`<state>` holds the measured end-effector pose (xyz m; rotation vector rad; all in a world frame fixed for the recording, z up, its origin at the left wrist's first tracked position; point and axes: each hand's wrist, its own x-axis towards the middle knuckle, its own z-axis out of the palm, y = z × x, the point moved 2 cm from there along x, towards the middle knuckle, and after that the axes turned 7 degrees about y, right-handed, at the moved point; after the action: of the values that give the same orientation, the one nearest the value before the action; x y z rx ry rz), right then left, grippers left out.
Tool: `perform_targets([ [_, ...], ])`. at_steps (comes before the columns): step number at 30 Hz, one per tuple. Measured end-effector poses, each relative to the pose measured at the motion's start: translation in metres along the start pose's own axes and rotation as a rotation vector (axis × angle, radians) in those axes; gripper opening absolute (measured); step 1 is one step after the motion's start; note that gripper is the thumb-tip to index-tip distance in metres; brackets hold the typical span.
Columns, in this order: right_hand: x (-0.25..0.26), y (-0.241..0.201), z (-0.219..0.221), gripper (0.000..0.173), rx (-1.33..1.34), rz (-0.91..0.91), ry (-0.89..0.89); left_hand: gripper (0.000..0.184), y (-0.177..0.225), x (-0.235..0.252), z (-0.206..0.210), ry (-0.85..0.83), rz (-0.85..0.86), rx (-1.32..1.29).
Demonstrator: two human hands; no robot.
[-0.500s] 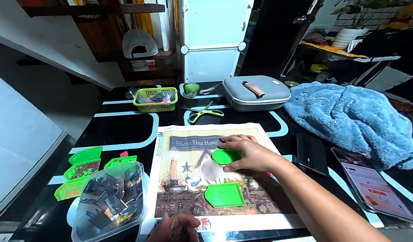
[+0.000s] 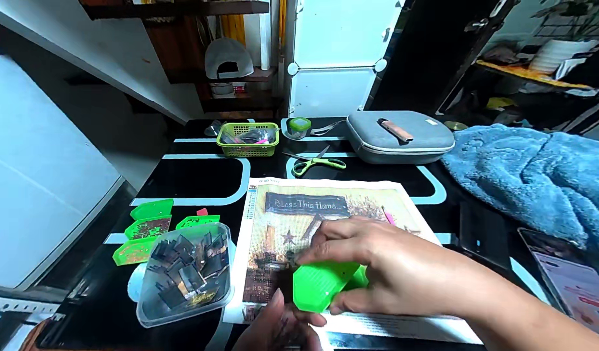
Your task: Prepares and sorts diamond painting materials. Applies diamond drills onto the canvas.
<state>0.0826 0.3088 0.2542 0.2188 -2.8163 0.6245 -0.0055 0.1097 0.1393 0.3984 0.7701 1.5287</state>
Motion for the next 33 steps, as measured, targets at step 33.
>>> perform_targets([
  [33,-0.004,-0.049,-0.008,0.022,-0.382,-0.221,0.393,0.055,0.001,0.008,0.011,-0.148,0.288,-0.058],
])
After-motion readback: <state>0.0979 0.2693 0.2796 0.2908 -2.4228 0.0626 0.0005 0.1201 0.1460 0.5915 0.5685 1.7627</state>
